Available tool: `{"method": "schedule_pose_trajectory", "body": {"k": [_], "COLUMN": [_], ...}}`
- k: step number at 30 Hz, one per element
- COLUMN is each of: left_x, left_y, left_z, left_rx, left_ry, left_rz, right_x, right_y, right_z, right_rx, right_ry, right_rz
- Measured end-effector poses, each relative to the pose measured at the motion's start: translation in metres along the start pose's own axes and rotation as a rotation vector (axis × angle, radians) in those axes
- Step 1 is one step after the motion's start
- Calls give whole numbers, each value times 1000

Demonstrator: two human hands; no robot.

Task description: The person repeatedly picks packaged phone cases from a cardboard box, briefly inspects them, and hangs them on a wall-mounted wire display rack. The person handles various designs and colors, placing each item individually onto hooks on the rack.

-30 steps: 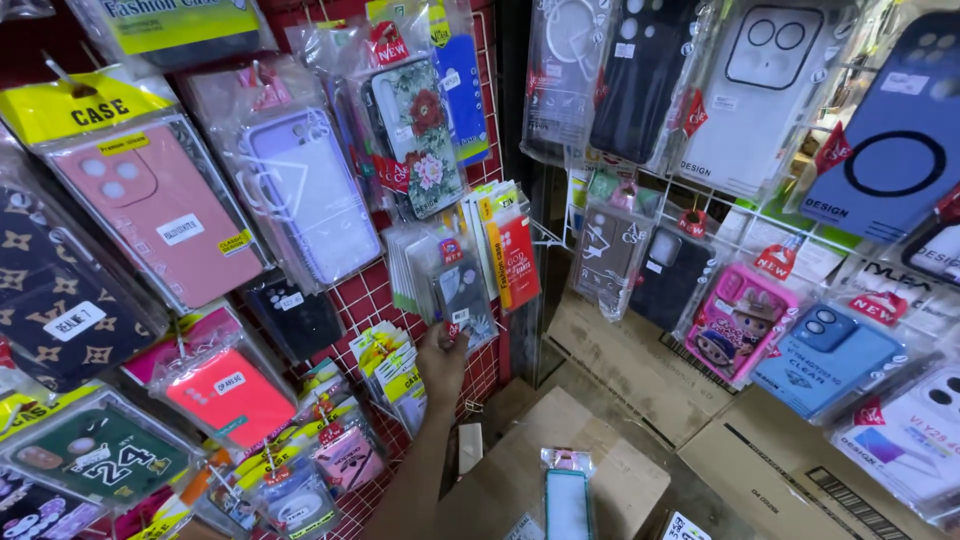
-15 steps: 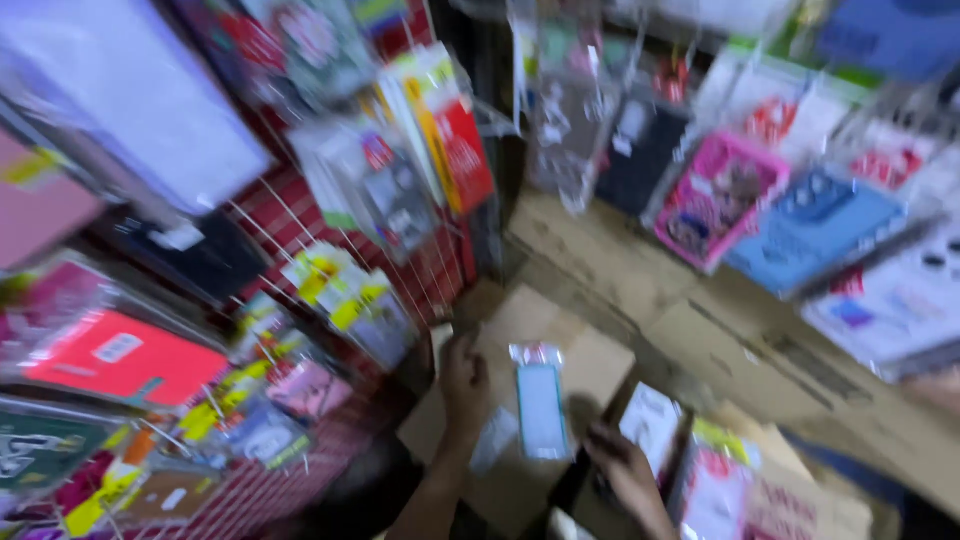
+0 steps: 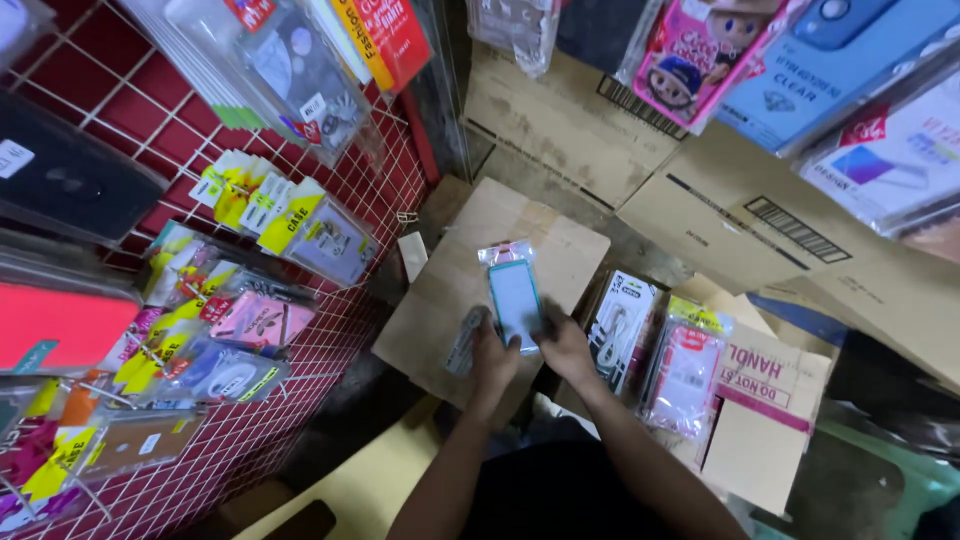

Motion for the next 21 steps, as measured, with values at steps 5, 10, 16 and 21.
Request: {"method": "schedule_pose_trajectory", "body": {"k": [5,10,16,21], "left_x": [3,-4,46,68], "left_y": [-20,-46,22,68], "left_z": [-3,-19,-31,-40], "left_rx": [70,229,288,158], "left_ry": [-8,-57,-165,-161], "left_rz": [-298,-1092,-1128,-1056], "right_x": [-15,-16,17,32], "right_y": [28,51,-29,-24], "right_z": [19,0,-87,-95], "right_rx": [82,-81,-37,83], "right_ry": [-21,-351,-653,-503], "right_rz": [294,545,699,777]}}
Point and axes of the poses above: each hand's wrist, its own z-axis towards the middle knuckle, its own x-axis out of the back of the hand, y = z × x, the point moved 9 cm from there along z, towards the middle knuckle, and after that the axes turned 15 degrees about -x, right-handed, at the moved point
